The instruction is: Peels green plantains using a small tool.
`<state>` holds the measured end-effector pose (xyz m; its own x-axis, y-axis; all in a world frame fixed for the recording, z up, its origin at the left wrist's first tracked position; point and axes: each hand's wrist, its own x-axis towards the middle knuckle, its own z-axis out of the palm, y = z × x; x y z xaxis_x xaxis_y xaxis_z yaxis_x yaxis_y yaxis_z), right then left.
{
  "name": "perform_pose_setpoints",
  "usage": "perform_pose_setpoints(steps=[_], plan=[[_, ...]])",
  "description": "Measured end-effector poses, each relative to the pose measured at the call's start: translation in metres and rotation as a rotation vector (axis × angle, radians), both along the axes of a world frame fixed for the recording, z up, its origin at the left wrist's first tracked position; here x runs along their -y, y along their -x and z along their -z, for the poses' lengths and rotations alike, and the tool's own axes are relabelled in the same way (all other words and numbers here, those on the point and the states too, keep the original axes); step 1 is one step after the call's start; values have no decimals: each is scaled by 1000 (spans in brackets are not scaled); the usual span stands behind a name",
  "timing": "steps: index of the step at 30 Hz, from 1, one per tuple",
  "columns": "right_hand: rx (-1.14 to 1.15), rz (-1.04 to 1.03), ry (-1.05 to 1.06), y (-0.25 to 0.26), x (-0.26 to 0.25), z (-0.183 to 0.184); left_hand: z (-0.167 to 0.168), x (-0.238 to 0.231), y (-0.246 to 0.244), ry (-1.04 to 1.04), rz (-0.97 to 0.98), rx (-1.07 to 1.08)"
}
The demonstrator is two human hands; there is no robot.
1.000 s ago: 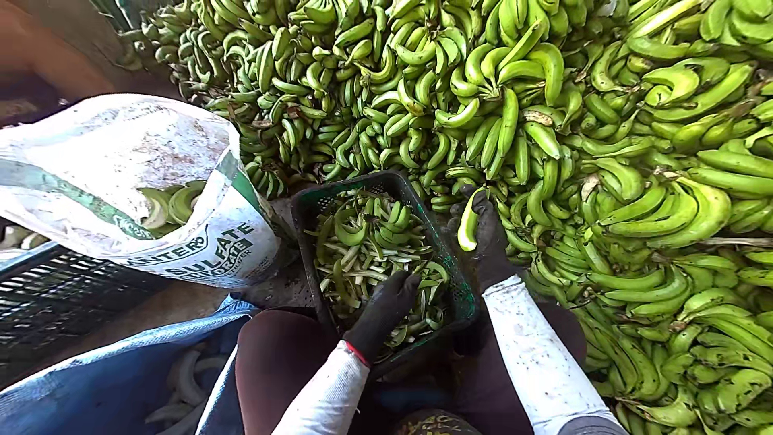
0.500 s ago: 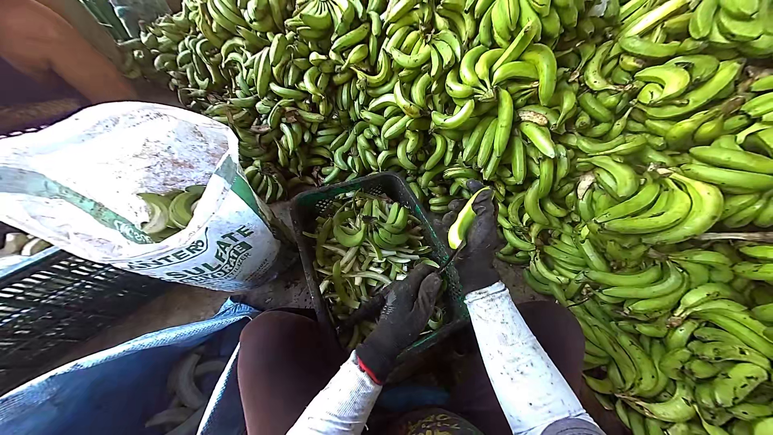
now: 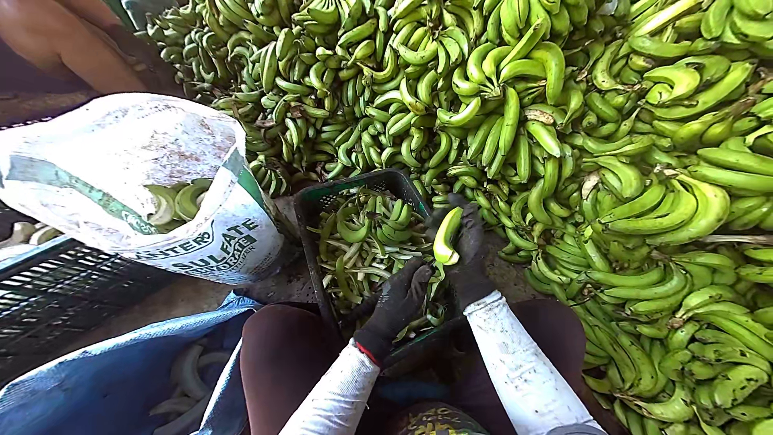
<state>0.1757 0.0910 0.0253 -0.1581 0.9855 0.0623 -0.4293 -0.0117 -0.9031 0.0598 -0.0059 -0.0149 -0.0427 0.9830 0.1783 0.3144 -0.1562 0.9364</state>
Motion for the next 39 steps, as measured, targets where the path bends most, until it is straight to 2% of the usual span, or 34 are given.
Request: perform_pose_setpoints(steps=[1, 3, 9, 11, 13, 15, 17, 19, 21, 23, 25, 26, 28, 30, 31, 34, 37, 39], plan=[[11, 19, -81, -5, -4, 6, -1, 1, -2, 2, 11, -9], [-12, 51, -98, -4, -7, 9, 0, 1, -3, 9, 30, -38], [-249, -207, 255, 2, 2, 12, 10, -9, 8, 20, 17, -147], [-268, -208, 283, 5, 8, 18, 15, -11, 11, 29, 4, -175], [-221, -193, 254, 4, 16, 24, 17, -11, 14, 64, -1, -205], [-76, -141, 221, 8, 29, 20, 20, -15, 19, 129, -9, -231], [189, -18, 35, 6, 40, 25, 23, -15, 21, 148, -16, -293], [263, 8, -70, 0, 39, 37, 13, -12, 26, 198, -16, -422], [91, -249, -15, -15, 32, 46, -2, -10, 36, 234, 1, -606], [-3, -536, 203, -26, 32, 41, -8, -9, 47, 141, -4, -770], [100, -775, 495, -26, 37, 26, -17, -9, 61, 77, 10, -841], [189, -871, 558, -23, 39, 20, -22, -10, 71, 111, -10, -839], [342, -1042, 592, -15, 46, 8, -28, -15, 99, 359, -204, -765], [534, -1098, 505, 5, 48, -11, -37, -18, 126, 564, -417, -642], [637, -1056, 449, 20, 42, -18, -42, -15, 130, 618, -436, -604], [790, -878, 251, 84, 11, -46, -34, -5, 119, 755, -254, -558], [646, -865, -62, 148, -8, -102, -24, -3, 103, 748, -54, -598], [489, -769, -203, 185, -15, -137, -28, -3, 103, 738, -57, -579]])
